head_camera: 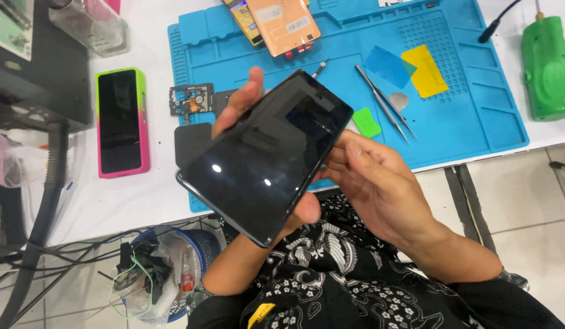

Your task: Disassembling a smartphone by prying the screen away from the frame using prying tools and adhesive remover.

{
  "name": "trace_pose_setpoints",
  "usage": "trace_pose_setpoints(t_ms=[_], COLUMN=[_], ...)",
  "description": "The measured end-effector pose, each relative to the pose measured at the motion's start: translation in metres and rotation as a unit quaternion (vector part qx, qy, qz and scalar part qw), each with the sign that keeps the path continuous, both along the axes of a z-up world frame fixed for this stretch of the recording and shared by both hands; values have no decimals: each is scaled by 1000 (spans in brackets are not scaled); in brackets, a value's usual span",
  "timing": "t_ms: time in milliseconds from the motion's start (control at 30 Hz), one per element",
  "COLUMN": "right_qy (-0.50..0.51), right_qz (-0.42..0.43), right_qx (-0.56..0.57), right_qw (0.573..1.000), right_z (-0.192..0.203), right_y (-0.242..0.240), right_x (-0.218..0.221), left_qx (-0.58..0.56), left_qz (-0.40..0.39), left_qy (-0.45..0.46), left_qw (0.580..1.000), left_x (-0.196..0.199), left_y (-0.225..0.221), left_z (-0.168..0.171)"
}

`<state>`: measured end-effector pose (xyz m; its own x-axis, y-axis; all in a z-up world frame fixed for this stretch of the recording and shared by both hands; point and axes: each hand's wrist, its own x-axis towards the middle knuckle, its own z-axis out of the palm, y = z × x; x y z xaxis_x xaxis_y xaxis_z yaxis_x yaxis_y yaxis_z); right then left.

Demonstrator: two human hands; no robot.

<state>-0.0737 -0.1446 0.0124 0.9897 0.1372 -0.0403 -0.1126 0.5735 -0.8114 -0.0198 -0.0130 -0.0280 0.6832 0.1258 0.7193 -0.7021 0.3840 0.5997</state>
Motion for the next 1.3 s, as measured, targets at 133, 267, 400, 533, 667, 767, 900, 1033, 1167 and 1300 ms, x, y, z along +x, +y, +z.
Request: trace_pose_setpoints(t_ms=[133,267,400,533,667,767,900,1033,1167,1300], right_qy=[57,68,57,50,27,-10,-20,-25,-55,-179], right_qz=[-19,-34,-47,-77,-31,21,67,56,48,-102], right_qx=[66,137,99,17,-84,-153,-188,-214,-288,-519], right_qw=[996,988,992,996,996,988,980,975,955,830], right_z=[1,12,25,25,27,33,33,31,33,45], right_y=[-12,-31,-62,-86,-85,-77,-65,-61,-68,-88], right_x=[4,5,0,-12,-21,-23,-19,-17,-17,-19], left_qx=[16,104,355,398,131,-4,-123,-171,-185,-183], left_qz=[17,38,-48,-104,-238,-357,-496,-453,-413,-309], left_qy=[14,-7,-103,-22,306,428,466,484,505,513], left_qw=[1000,994,928,911,912,830,722,729,735,779], left_x=[0,-9,-5,-8,-7,-12,-9,-12,-15,-12], left_y=[-18,-21,1,-1,-12,-20,-24,-23,-17,-7], left_z=[-18,-18,-21,16,30,40,50,47,47,50])
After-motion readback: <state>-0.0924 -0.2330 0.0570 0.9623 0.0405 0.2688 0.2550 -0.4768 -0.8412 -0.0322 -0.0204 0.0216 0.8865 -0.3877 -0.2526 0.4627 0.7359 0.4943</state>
